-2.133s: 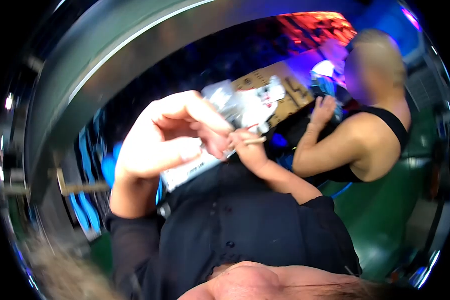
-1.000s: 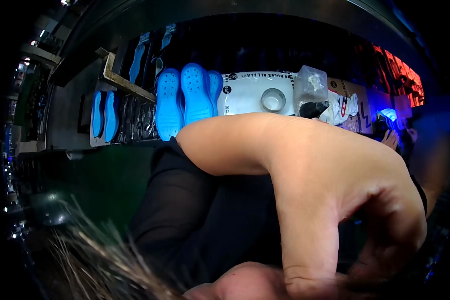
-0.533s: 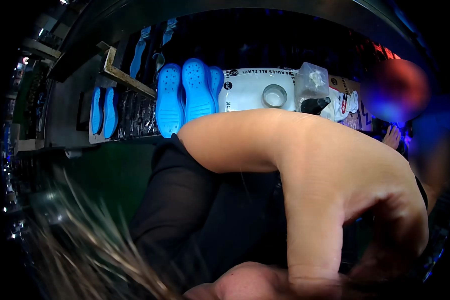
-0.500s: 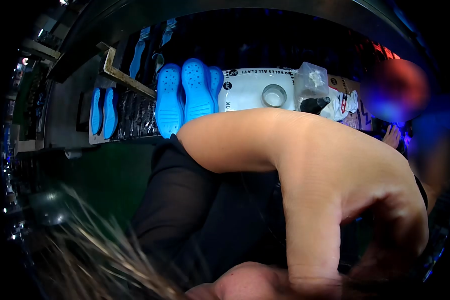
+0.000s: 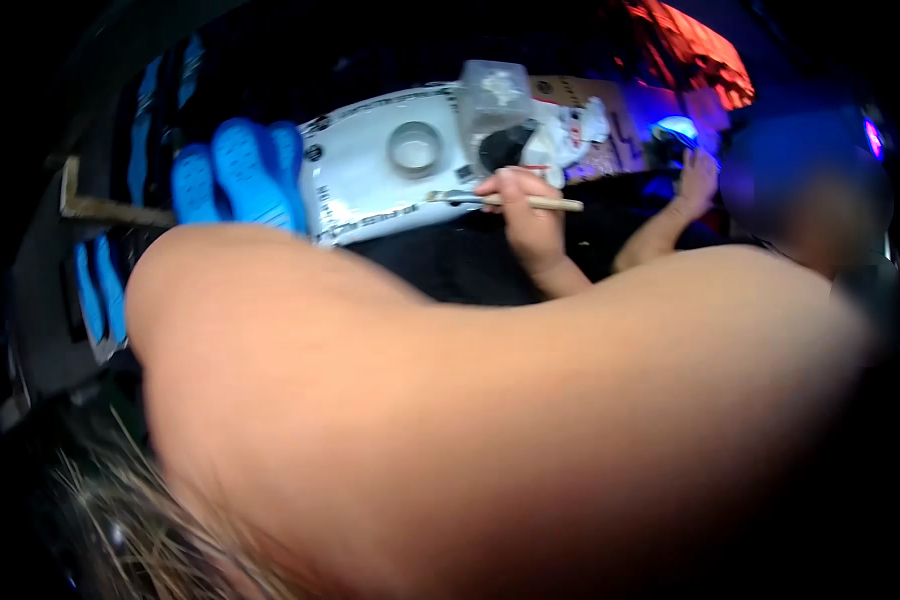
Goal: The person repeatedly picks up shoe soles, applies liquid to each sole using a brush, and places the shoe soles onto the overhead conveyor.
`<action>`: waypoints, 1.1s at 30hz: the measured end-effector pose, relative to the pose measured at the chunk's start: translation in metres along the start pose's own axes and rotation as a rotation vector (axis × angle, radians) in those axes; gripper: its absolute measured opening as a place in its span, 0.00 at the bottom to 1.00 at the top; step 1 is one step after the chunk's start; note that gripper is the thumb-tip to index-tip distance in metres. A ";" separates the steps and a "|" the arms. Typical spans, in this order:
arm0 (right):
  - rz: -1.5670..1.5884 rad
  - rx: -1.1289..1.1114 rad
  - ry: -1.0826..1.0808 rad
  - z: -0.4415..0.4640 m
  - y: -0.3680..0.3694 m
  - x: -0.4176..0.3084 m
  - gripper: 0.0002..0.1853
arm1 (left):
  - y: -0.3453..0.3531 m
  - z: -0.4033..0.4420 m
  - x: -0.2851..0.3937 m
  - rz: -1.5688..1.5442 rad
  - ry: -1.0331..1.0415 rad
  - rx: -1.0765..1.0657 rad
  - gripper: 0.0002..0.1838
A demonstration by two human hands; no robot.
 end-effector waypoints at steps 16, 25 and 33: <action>0.118 -0.003 -0.089 0.003 -0.009 0.000 0.17 | -0.047 -0.046 0.000 0.106 -0.445 0.208 0.14; 0.156 0.019 -0.057 0.001 -0.001 0.001 0.17 | -0.017 -0.020 0.032 0.436 -0.203 0.089 0.07; 0.165 0.021 -0.035 0.002 -0.010 0.009 0.16 | -0.020 -0.023 0.021 0.439 -0.093 0.116 0.06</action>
Point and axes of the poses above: each hand's wrist, its own z-axis towards the middle knuckle, its own y-axis out of the palm, x = y × z, the point moved 8 cm from there along z, towards the middle knuckle, and after that the axes turned 15 degrees about -z, right-handed, at the moved point
